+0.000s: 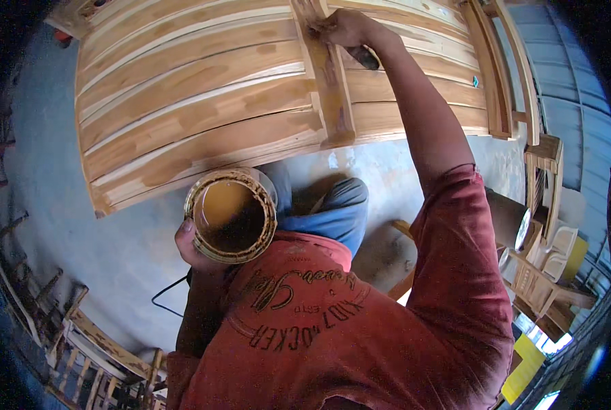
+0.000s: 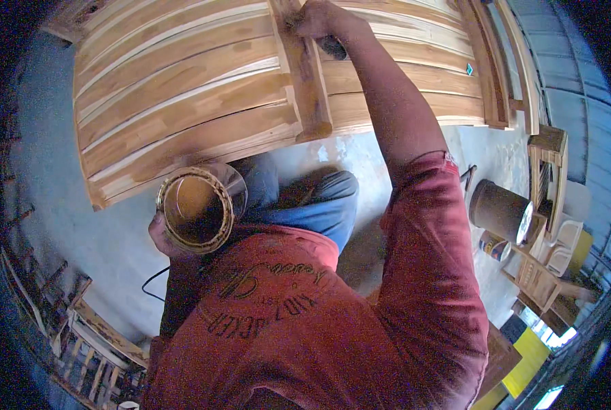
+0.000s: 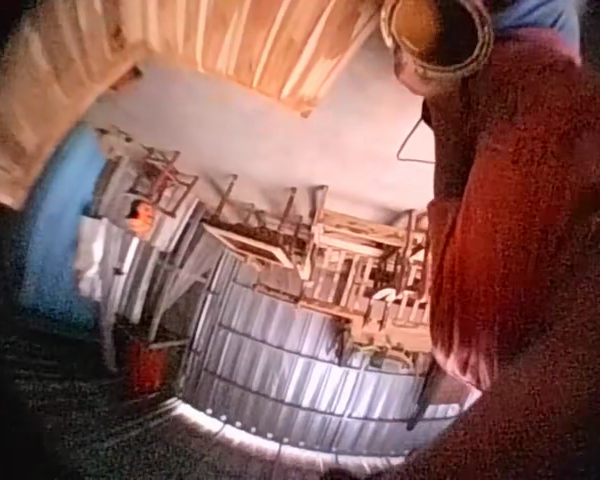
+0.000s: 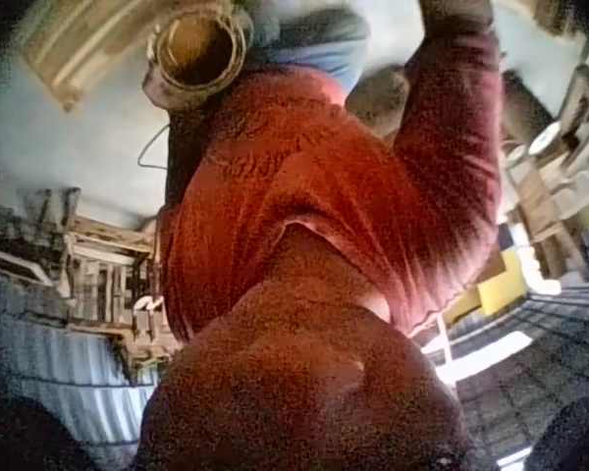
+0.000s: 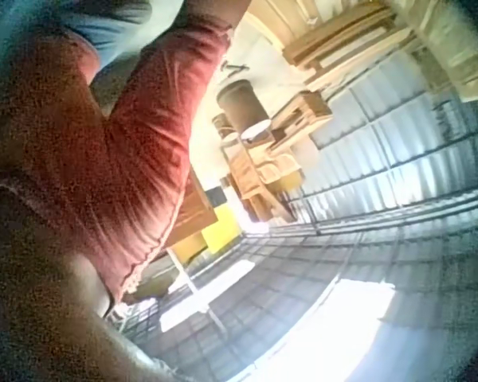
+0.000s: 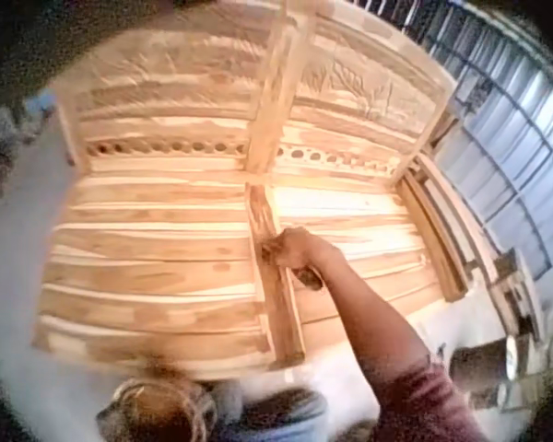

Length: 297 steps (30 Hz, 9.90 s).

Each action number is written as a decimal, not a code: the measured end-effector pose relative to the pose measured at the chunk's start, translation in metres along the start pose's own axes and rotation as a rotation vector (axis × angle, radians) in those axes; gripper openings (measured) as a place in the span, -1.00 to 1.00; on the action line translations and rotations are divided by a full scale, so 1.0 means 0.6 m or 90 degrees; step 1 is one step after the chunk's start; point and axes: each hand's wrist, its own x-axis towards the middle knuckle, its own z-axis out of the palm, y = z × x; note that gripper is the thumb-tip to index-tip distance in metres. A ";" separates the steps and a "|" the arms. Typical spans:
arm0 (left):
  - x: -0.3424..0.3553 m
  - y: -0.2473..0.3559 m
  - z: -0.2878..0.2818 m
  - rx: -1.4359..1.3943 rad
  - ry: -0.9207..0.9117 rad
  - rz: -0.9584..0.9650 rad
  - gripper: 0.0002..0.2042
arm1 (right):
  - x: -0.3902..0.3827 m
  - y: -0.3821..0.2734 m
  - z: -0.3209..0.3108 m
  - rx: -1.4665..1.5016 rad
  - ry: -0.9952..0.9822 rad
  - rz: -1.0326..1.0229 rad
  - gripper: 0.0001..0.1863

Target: Apply wood stain to a wooden headboard using a paintbrush.

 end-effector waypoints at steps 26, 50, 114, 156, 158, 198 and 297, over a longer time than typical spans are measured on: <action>-0.012 -0.015 -0.026 -0.063 0.142 -0.009 -0.50 | -0.002 0.187 0.048 -0.170 0.130 -0.217 -0.43; -0.010 -0.042 -0.069 -0.244 0.078 -0.025 -0.52 | 0.004 0.065 -0.012 -0.104 -0.022 -0.120 -0.60; 0.003 -0.012 -0.003 0.045 0.057 -0.031 -0.49 | -0.195 0.037 0.029 0.004 0.026 0.001 -0.49; 0.073 -0.030 0.012 0.440 0.143 0.063 -0.59 | -0.276 -0.036 0.043 0.135 -0.014 -0.107 -0.65; 0.082 -0.032 0.006 0.377 0.192 0.070 -0.60 | -0.287 -0.068 -0.005 0.257 -0.032 0.035 -0.66; 0.585 0.104 -0.020 0.345 0.127 0.345 -0.59 | -0.061 0.068 -0.038 0.474 0.086 0.065 -0.72; 0.587 0.112 -0.029 0.441 0.056 0.318 -0.58 | 0.140 0.023 -0.004 -0.116 0.027 -0.191 -0.56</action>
